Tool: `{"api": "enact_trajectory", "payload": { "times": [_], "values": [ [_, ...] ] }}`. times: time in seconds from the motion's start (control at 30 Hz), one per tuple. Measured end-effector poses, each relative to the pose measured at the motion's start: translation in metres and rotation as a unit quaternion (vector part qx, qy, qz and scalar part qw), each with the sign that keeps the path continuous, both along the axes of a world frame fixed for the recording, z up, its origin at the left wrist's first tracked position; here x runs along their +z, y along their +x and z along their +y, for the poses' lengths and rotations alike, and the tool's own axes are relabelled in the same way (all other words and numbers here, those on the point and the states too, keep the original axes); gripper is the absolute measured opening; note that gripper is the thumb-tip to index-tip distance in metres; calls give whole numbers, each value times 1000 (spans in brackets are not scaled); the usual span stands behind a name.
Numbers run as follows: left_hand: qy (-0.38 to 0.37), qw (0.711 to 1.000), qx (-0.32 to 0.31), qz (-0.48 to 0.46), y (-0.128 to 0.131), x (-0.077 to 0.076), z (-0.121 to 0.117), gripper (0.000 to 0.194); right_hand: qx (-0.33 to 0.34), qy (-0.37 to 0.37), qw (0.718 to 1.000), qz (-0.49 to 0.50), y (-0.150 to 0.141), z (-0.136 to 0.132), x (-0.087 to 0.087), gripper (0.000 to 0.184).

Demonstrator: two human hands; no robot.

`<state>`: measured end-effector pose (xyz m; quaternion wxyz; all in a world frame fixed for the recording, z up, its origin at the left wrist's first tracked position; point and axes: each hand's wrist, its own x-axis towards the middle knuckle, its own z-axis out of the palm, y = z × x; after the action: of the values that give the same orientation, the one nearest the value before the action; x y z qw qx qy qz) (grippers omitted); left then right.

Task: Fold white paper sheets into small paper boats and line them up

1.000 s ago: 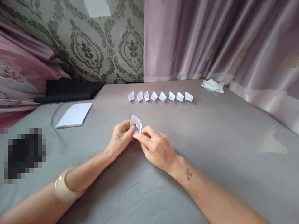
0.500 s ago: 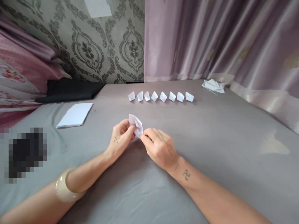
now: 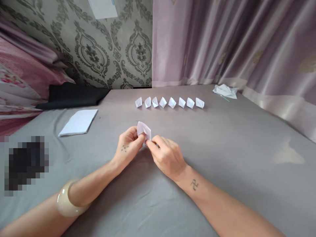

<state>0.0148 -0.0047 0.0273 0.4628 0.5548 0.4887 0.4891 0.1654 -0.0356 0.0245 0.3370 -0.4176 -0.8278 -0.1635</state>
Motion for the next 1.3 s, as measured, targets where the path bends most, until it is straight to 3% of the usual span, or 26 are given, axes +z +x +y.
{"api": "enact_trajectory", "payload": {
  "times": [0.2,0.4,0.67,0.87,1.3],
  "values": [
    [-63,997,-18,38,-2,-5,3,8,-12,-4,1000,-4,1,-1,-2,23],
    [-94,988,-74,-97,0,-1,5,13,-20,-14,1000,-10,1,-2,-6,26],
    [-115,978,-106,-134,1,-5,6,14,-39,-61,997,-4,-1,-4,-4,15],
    [-139,964,-138,-178,3,-6,5,16,-84,-84,993,0,-3,-5,-4,22],
    [-175,960,-124,-181,3,-6,5,17,-63,-88,992,-68,-2,-5,-5,31]
  ]
}}
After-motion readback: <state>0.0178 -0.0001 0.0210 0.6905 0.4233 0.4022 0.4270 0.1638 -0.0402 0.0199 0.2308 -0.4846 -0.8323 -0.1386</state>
